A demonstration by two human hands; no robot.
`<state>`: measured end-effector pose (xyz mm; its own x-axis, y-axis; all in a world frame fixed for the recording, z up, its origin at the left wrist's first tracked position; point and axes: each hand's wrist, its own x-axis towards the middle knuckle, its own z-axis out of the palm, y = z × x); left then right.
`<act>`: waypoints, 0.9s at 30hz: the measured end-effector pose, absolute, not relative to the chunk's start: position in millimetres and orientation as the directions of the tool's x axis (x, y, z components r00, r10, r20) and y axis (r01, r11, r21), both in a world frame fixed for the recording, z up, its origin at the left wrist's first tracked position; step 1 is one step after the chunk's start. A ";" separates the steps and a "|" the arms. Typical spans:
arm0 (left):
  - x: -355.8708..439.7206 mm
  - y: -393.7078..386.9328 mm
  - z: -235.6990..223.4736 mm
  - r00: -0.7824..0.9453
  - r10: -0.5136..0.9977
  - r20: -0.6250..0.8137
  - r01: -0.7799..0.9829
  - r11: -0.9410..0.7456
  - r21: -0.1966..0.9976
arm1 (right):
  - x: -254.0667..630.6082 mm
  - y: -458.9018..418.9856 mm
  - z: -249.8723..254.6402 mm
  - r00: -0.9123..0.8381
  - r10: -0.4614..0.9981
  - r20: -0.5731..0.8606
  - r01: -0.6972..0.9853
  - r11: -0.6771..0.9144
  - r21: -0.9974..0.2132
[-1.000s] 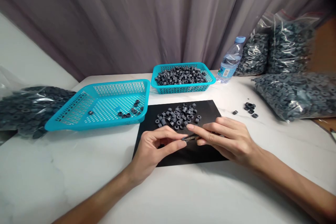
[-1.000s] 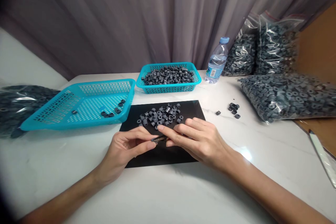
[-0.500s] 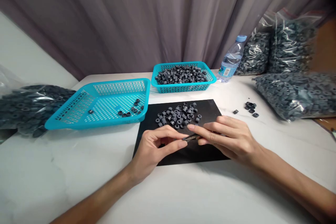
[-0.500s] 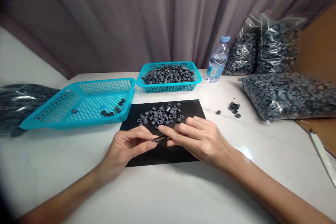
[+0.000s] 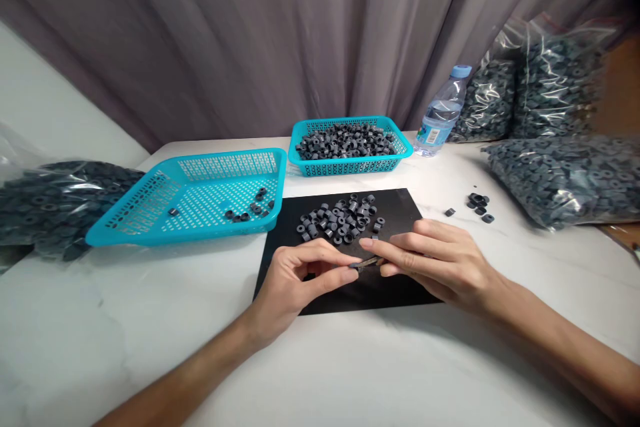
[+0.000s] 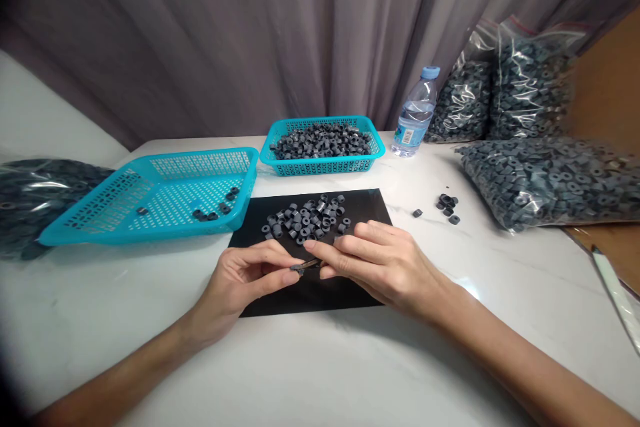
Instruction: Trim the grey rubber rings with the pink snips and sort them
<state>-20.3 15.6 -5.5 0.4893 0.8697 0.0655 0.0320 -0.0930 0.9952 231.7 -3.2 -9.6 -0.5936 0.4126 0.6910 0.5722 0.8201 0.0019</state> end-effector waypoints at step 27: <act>-19.4 14.2 -3.9 0.483 0.872 0.071 0.061 -0.114 0.992 | 233.2 -4.3 -2.6 -0.603 0.451 0.659 0.552 0.831 -0.063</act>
<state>-19.4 14.2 -3.9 0.4834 0.8725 0.0711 0.0605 -0.1144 0.9916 233.2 -4.3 -2.6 -0.6026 0.4507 0.6585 0.5523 0.8312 -0.0635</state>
